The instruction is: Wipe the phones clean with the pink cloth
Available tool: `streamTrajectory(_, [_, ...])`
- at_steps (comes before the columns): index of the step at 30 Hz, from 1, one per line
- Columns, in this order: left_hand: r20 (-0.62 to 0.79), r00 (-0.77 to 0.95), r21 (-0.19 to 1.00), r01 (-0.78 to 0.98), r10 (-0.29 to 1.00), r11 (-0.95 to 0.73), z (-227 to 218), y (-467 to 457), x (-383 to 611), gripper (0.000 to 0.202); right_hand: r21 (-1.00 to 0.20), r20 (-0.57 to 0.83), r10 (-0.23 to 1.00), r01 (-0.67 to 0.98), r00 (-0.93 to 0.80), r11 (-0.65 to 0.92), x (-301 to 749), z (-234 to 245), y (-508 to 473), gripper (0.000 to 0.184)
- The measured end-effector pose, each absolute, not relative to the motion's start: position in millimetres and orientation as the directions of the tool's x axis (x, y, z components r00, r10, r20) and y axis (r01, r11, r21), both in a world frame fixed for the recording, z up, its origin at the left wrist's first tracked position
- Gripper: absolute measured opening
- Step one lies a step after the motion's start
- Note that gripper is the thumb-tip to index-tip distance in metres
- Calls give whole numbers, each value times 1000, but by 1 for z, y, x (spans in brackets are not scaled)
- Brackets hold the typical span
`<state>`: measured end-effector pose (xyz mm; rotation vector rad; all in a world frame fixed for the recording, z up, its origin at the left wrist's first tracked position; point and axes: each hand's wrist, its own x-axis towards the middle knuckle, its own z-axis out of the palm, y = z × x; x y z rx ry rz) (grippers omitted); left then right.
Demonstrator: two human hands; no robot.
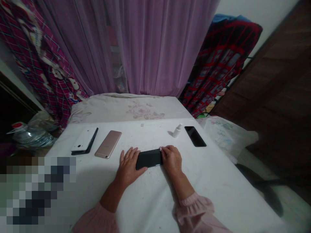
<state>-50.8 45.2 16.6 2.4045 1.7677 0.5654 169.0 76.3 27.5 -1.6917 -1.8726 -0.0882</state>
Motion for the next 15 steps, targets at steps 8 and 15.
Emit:
streamTrajectory(8, [203,267,297,900,942,-319,20,45,-50,62,-340,440,886,885,-149,318,115,34,66,17])
streamTrajectory(15, [221,269,309,892,937,-329,18,46,-51,61,-340,444,896,920,-24,193,167,29,67,20])
